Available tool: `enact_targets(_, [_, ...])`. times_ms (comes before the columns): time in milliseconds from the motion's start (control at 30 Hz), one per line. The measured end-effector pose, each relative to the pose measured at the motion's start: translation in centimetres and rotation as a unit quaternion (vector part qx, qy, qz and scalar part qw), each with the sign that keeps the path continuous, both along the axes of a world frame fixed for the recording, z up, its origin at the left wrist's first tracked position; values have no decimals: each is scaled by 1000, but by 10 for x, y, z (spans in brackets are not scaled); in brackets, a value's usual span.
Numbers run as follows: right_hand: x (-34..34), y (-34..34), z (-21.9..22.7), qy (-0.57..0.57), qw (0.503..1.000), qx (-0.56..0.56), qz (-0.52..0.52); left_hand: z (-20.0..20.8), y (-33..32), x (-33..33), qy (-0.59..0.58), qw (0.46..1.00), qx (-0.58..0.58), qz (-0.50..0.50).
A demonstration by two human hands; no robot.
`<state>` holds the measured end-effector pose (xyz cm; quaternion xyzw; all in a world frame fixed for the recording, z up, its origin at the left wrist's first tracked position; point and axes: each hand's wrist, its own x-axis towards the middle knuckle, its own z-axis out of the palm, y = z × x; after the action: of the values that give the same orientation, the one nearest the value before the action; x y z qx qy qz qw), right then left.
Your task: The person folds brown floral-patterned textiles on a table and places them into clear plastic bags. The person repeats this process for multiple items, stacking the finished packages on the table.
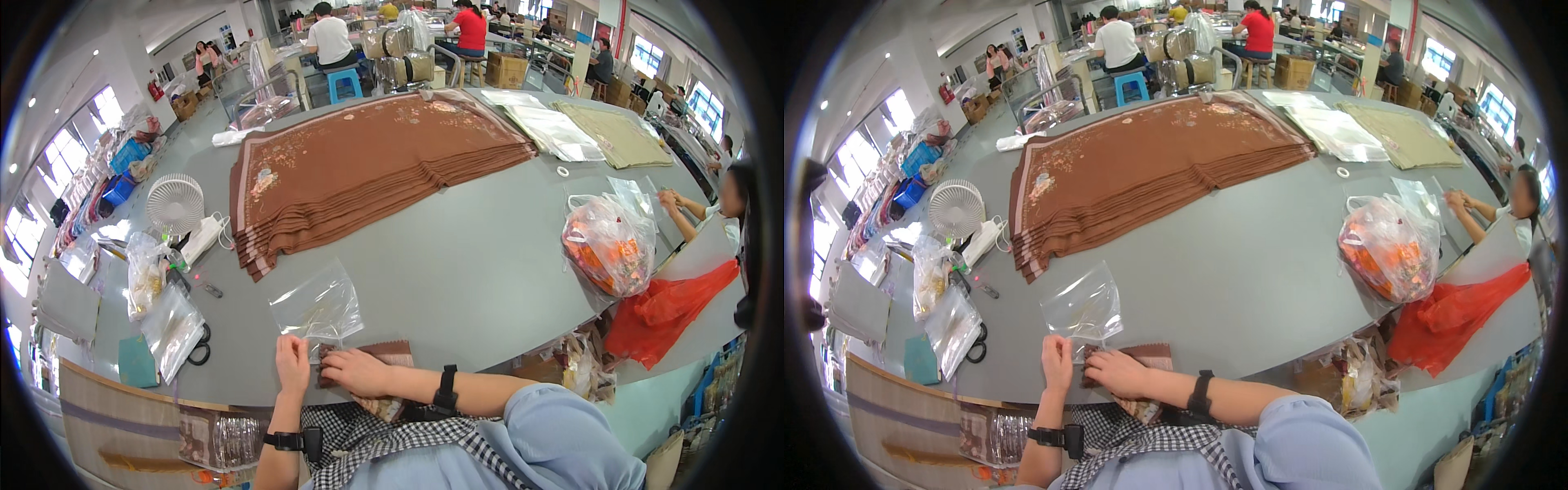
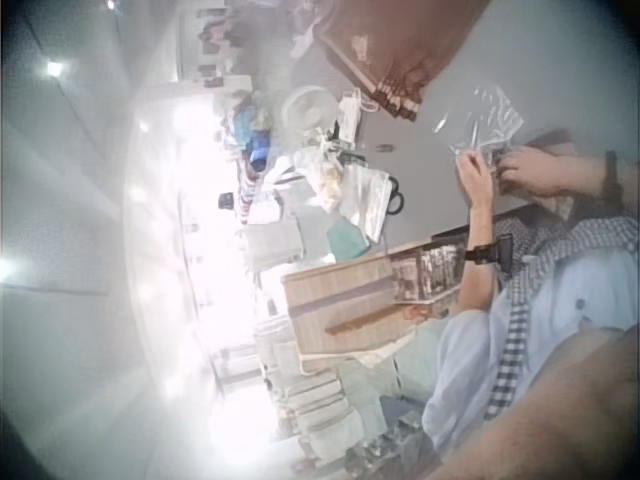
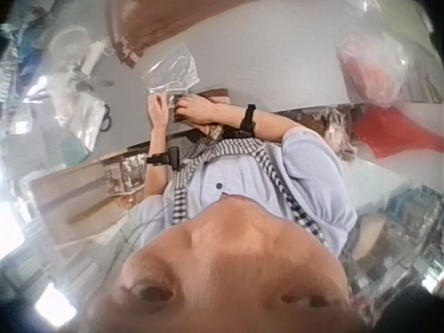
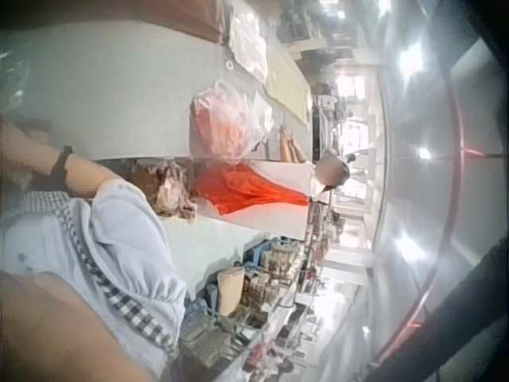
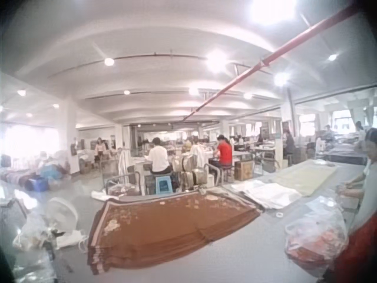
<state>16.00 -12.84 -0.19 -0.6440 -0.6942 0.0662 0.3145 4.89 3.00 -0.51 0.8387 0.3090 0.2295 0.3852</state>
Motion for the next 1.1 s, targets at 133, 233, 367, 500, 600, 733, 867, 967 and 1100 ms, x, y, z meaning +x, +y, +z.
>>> enact_targets(133, [24, -9, 10, 20, 981, -7, -192, -9, -18, -15, 82, 971, 205, -96])
enact_targets(233, [24, -10, 13, -64, 981, -58, -175, -13, -31, -21, 59, 968, 219, -112])
enact_targets(367, [16, 15, 14, -14, 999, -26, 32, -7, -36, -19, 87, 967, 204, -126])
enact_targets(500, [19, 40, 10, -77, 963, -18, -257, 3, -40, -17, 26, 954, 250, -160])
enact_targets(600, [10, 53, -3, -98, 985, -132, -45, 9, -39, -20, -24, 957, 194, -213])
enact_targets(733, [11, 101, -16, -152, 973, -53, -164, 17, -33, -27, -33, 952, 208, -220])
enact_targets(867, [12, 102, -6, -88, 991, -45, -95, 21, -28, -31, -11, 961, 199, -193])
enact_targets(967, [13, 49, 13, 135, 987, -82, 41, 19, -25, -33, -23, 962, 183, -200])
enact_targets(1100, [24, -14, 24, -153, 977, -112, 102, 13, -28, -41, 18, 965, 148, -218])
